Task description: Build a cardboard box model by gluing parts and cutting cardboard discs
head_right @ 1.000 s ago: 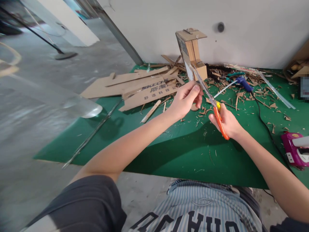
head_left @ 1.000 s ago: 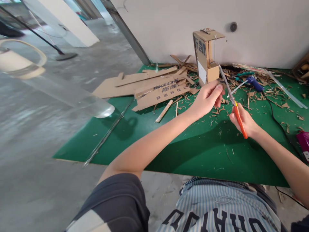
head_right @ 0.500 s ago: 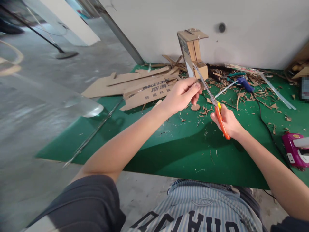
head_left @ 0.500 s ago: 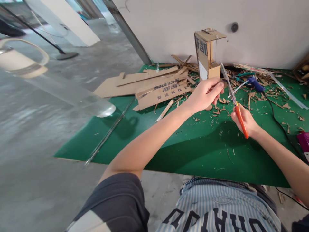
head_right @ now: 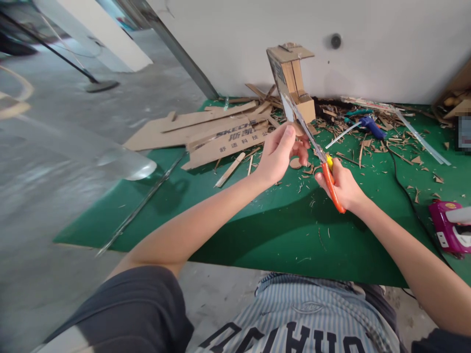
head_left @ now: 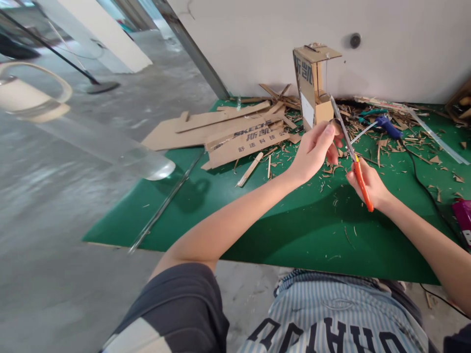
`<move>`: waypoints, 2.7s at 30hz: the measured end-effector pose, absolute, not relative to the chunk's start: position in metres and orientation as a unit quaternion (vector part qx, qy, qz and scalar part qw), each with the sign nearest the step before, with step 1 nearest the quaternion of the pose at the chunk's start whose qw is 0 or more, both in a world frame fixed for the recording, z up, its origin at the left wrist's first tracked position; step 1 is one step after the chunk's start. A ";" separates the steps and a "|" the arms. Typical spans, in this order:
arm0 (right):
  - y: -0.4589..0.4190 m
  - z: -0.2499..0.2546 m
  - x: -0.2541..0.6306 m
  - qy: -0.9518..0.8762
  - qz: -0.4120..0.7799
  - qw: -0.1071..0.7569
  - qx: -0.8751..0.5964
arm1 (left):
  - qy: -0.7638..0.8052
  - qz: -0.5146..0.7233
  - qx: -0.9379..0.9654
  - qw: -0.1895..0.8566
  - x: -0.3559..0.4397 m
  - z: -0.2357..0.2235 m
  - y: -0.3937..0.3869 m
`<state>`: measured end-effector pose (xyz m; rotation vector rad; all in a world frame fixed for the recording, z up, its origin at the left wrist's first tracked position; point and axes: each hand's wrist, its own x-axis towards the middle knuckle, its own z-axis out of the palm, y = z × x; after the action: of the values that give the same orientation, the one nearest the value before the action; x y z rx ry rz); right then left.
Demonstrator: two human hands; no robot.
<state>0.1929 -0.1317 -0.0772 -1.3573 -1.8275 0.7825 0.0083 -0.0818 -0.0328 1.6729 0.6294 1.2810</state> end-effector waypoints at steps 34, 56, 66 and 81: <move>-0.129 -0.077 0.194 -0.704 0.340 0.358 -0.511 | 0.269 0.508 0.723 0.383 0.001 -0.017 -0.079; -0.128 -0.078 0.201 -0.735 0.361 0.336 -0.465 | 0.273 0.401 0.795 0.365 -0.019 0.009 -0.075; -0.132 -0.078 0.197 -0.718 0.364 0.342 -0.485 | 0.286 0.439 0.759 0.385 -0.012 0.001 -0.073; -0.131 -0.080 0.204 -0.762 0.340 0.316 -0.452 | 0.334 0.358 0.815 0.309 -0.030 0.026 -0.080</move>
<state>0.2038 -0.1307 -0.0796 -1.1903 -2.0059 0.8952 -0.0302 -0.0798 0.0264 2.1551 0.8829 0.9457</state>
